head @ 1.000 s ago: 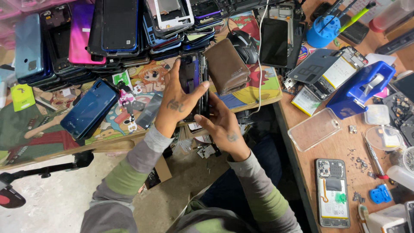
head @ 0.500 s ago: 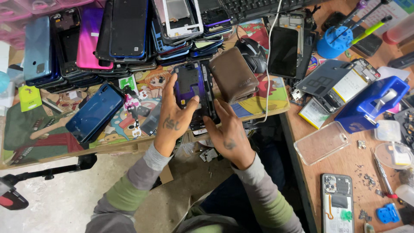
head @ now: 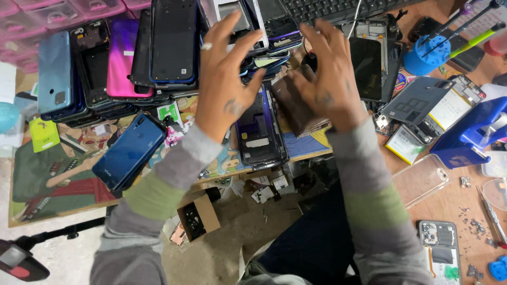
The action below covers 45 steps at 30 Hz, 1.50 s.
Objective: The person sorts through a large pile of disassembled mobile phones and parts on a cluttered workbench. They pick up, inspect, and stack various phone bodies and screens, occasionally moving items aside to access others. The person also handles a small plastic bag and a phone case during the sorting process.
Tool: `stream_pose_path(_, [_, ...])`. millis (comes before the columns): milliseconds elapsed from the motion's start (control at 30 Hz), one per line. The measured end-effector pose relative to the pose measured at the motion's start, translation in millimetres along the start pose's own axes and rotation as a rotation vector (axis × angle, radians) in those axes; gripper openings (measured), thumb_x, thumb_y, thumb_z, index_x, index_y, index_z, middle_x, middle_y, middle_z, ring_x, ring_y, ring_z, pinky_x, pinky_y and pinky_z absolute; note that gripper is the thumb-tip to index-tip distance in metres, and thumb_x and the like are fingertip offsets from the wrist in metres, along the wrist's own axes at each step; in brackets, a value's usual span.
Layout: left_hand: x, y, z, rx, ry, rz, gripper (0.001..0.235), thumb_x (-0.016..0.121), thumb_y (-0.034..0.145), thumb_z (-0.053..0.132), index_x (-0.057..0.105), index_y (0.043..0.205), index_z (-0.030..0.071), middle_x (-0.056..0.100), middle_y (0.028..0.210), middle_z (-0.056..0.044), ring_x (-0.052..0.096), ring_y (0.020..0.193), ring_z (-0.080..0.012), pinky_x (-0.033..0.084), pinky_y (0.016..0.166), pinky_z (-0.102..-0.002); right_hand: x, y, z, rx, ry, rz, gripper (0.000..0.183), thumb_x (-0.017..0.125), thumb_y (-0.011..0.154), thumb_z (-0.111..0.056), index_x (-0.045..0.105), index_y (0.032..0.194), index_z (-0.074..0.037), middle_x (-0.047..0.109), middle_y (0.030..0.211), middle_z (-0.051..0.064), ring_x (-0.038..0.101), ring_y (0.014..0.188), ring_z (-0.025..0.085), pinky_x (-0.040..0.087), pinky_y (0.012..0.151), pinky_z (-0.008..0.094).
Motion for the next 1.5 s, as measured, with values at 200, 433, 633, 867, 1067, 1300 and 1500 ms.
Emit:
stream_pose_path(200, [32.3,35.7,-30.6,0.046,0.218,-0.219,0.082,0.09,0.068,0.013,0.057,0.142,0.012,0.045,0.144,-0.031,0.04,0.135,-0.0513,0.029,0.109,-0.061,54.3,56.1,54.0,-0.051,0.077,-0.165,0.094,0.1,0.072,-0.034,0.056,0.152,-0.013,0.031,0.162,0.032,0.035,0.148,0.052,0.039,0.119,0.051])
stream_pose_path(433, [17.1,24.3,-51.5,-0.073,0.102,-0.197,0.065,0.082,0.083,0.005,0.054,0.142,0.013,0.055,0.136,-0.022,0.052,0.127,-0.0445,0.036,0.112,-0.054,85.2,65.7,77.8,-0.025,0.146,-0.135,0.07,0.098,0.077,-0.034,0.07,0.138,-0.012,0.049,0.153,0.029,0.053,0.139,0.045,0.045,0.116,0.047])
stream_pose_path(633, [4.7,22.0,-42.7,-0.068,0.004,-0.155,0.061,0.078,0.087,0.0,0.051,0.141,0.006,0.055,0.138,-0.021,0.052,0.127,-0.0443,0.042,0.109,-0.049,67.1,71.5,79.9,0.047,0.312,-0.078,0.054,0.091,0.08,-0.018,0.073,0.13,-0.006,0.063,0.14,0.024,0.062,0.131,0.034,0.049,0.111,0.041])
stream_pose_path(867, [3.8,22.8,-41.7,-0.086,-0.01,-0.139,0.06,0.076,0.086,-0.002,0.052,0.14,0.007,0.056,0.137,-0.019,0.053,0.128,-0.0433,0.043,0.11,-0.048,53.3,74.5,87.0,0.536,0.814,-0.16,0.049,0.078,0.085,-0.007,0.069,0.133,0.002,0.066,0.083,0.004,0.051,0.062,0.008,0.036,0.052,0.024])
stream_pose_path(1067, [2.4,22.1,-42.8,-0.106,-0.033,-0.134,0.058,0.077,0.088,0.0,0.052,0.139,0.007,0.057,0.137,-0.018,0.054,0.127,-0.0426,0.045,0.108,-0.048,54.3,70.7,92.8,0.469,1.021,-0.136,0.046,0.069,0.093,-0.005,0.067,0.138,0.003,0.067,0.095,0.004,0.058,0.079,0.01,0.047,0.07,0.025])
stream_pose_path(1300, [0.5,22.7,-42.8,-0.095,-0.036,-0.136,0.059,0.079,0.09,0.005,0.049,0.14,0.009,0.056,0.138,-0.018,0.054,0.128,-0.0424,0.046,0.107,-0.049,55.2,55.5,111.3,0.533,1.207,-0.113,0.044,0.066,0.094,-0.009,0.063,0.136,0.001,0.068,0.117,0.004,0.062,0.107,0.015,0.056,0.091,0.034])
stream_pose_path(1500, [1.5,24.3,-47.1,-0.133,-0.046,-0.158,0.058,0.081,0.091,0.009,0.049,0.139,0.01,0.058,0.135,-0.015,0.057,0.126,-0.0408,0.046,0.106,-0.049,58.8,51.1,109.1,0.489,1.032,-0.127,0.054,0.069,0.09,-0.003,0.059,0.142,0.002,0.066,0.116,0.004,0.061,0.099,0.012,0.049,0.087,0.026])
Point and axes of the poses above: each hand's wrist, its own y-axis towards the middle knuckle, its own x-axis out of the palm, z = x × y, the point moved 5 cm from there along y, towards the middle knuckle
